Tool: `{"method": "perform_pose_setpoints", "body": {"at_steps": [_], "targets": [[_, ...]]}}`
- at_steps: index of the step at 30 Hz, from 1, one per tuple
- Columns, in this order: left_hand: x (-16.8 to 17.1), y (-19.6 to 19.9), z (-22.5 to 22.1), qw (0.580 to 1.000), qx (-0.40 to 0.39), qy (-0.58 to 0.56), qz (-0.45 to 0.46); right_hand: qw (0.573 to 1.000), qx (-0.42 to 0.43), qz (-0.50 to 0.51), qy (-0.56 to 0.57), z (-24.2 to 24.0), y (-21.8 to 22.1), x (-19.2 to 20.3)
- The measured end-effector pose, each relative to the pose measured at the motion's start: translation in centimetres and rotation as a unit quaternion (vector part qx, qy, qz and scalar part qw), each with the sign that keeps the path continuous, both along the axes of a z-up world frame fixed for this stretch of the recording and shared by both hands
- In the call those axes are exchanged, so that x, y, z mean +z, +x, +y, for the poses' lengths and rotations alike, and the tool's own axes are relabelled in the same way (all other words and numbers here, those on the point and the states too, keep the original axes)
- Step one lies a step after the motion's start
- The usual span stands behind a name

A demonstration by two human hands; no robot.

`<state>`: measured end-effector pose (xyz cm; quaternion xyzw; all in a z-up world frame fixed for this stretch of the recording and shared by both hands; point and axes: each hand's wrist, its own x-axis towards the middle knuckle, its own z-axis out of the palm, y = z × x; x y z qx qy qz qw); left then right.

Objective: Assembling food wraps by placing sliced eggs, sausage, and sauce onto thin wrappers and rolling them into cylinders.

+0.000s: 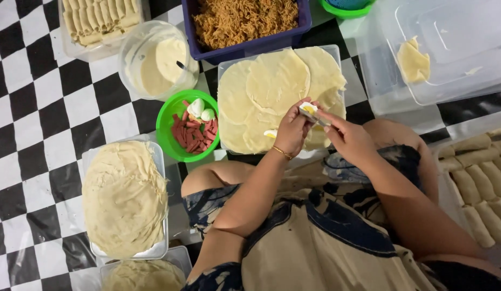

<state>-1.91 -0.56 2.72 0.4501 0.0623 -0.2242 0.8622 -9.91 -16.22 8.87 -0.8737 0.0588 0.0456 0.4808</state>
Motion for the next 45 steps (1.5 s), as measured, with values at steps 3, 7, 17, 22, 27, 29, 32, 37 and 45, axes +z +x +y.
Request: {"method": "perform_pose_setpoints", "body": {"at_steps": [3, 7, 17, 22, 27, 29, 32, 37, 45], "targets": [[-0.4, -0.3, -0.2, 1.0, 0.0, 0.0, -0.003, 1.0, 0.0, 0.003, -0.015, 0.4, 0.2, 1.0], [-2.2, 0.2, -0.4, 1.0, 0.008, -0.008, -0.005, 0.999, 0.002, 0.004, -0.046, 0.5, 0.5, 1.0], [-4.3, 2.1, -1.0, 0.998, 0.024, -0.039, 0.05, 0.972, 0.016, -0.052, -0.228, -0.7, 3.3, -0.6], [-4.8, 6.5, 0.1, 0.908, -0.027, 0.401, -0.113, 0.944, 0.072, -0.049, -0.318, -3.2, 5.4, -0.7], [-7.0, 10.8, -1.6, 0.738, -0.152, 0.568, -0.33, 0.927, 0.104, -0.021, -0.361, -4.3, 7.0, -3.7], [-7.2, 11.8, -2.6, 0.685, -0.193, 0.603, -0.36, 0.918, 0.109, -0.016, -0.38, -4.7, 7.3, -4.4], [-6.0, 12.1, -3.7, 0.666, -0.23, 0.627, -0.332, 0.916, 0.108, -0.011, -0.387, -4.8, 7.0, -3.7], [-2.3, 9.7, -2.8, 0.828, -0.033, 0.465, -0.312, 0.97, 0.064, 0.041, -0.232, -4.8, 5.3, -2.3], [0.7, 5.3, -0.7, 0.997, 0.065, -0.023, -0.034, 0.999, -0.004, -0.013, 0.038, 0.2, 5.4, -1.0]]}}
